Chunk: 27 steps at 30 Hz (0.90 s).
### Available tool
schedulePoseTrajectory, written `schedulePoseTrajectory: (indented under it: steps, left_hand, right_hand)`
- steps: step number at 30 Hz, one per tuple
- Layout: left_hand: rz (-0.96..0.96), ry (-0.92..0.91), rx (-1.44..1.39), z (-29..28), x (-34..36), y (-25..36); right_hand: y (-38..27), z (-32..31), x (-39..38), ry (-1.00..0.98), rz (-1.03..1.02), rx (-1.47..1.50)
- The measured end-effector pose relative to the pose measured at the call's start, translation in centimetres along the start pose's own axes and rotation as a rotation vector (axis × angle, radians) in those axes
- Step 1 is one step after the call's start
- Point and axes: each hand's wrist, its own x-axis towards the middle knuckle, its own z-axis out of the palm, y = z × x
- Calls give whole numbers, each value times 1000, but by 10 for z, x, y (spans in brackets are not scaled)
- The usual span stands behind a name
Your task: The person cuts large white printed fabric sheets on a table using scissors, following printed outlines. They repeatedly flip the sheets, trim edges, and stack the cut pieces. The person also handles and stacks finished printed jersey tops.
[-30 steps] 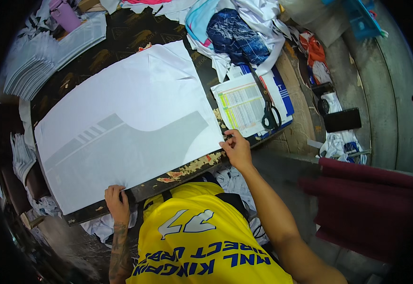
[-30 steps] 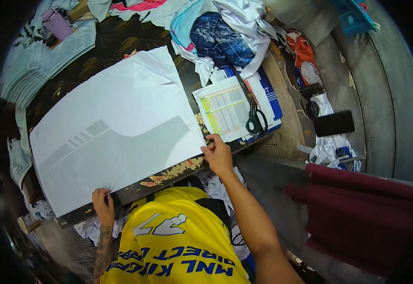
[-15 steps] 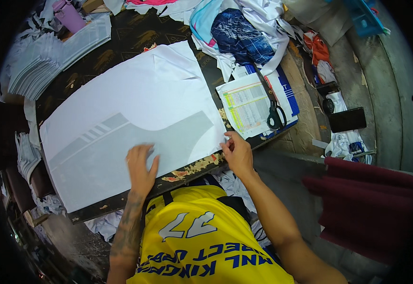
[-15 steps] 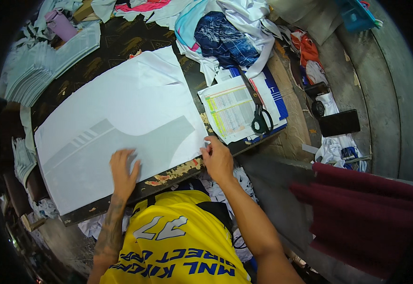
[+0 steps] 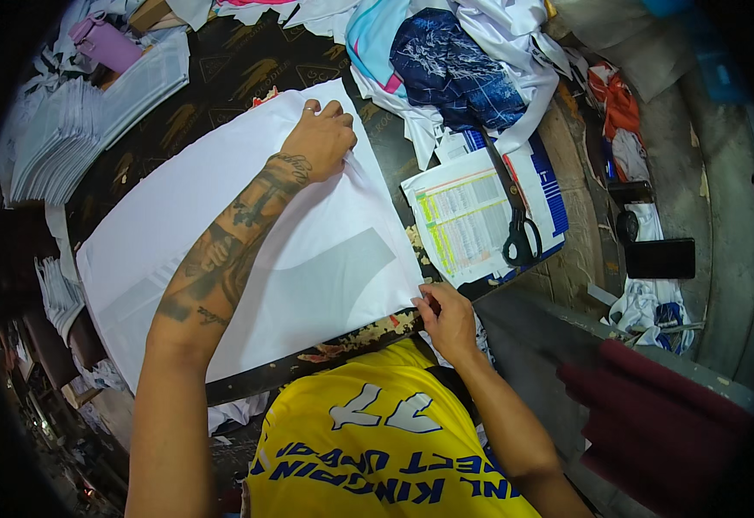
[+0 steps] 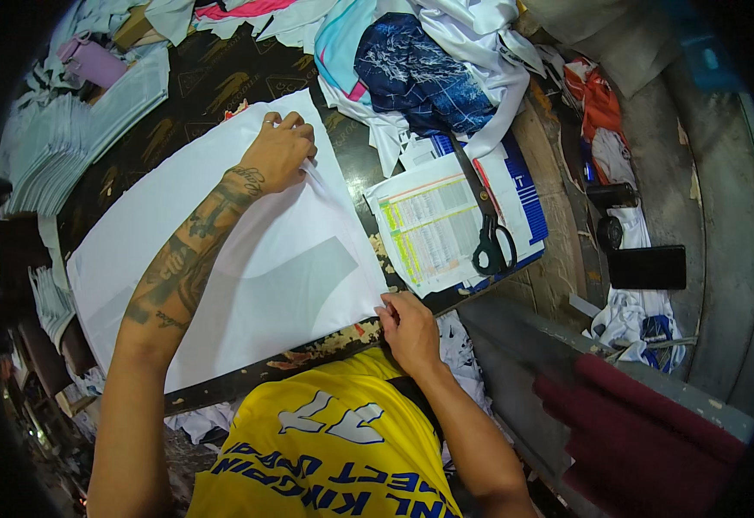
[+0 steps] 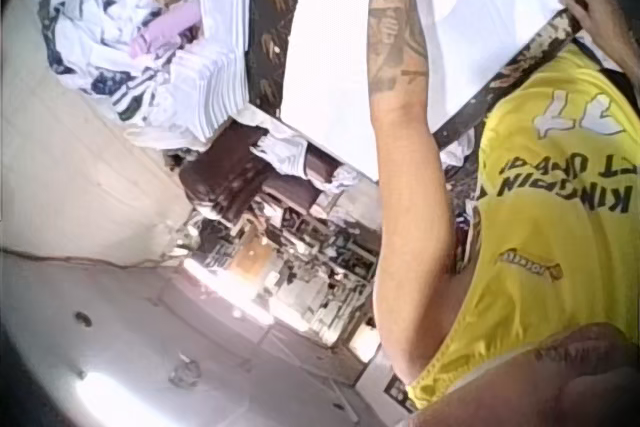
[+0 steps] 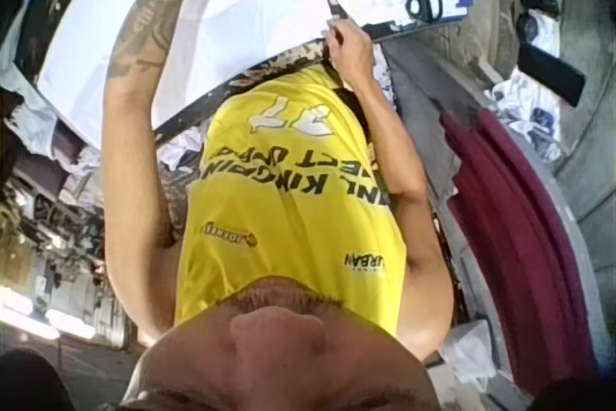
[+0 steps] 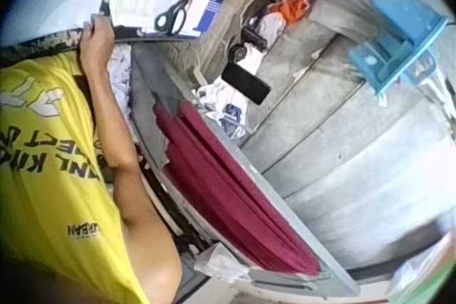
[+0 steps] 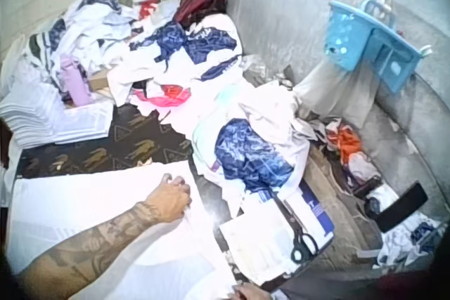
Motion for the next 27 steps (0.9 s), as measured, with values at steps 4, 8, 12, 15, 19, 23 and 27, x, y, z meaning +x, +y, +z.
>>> schedulePoseTrajectory:
  steps: [4, 8, 12, 15, 19, 23, 27]
  left_hand:
    - [-121, -44, 11, 7, 2, 15]
    - [-292, 569, -443, 43, -72, 54]
    - [-668, 581, -461, 92, -216, 78]
    - [-1013, 484, -245, 128, -354, 76]
    - [-1604, 428, -39, 176, -541, 48]
    - [-1825, 647, 69, 205, -660, 18]
    - [-1630, 772, -18, 192, -670, -28]
  right_hand:
    - [15, 6, 12, -6, 55, -39]
    - [11, 15, 8, 20, 112, -177]
    - [15, 14, 8, -43, 120, -235]
    - [18, 7, 10, -1, 133, -160]
    - [-8, 9, 18, 119, -77, -292]
    - [-84, 51, 42, 41, -376, -223]
    - [-172, 139, 81, -1, -681, -349]
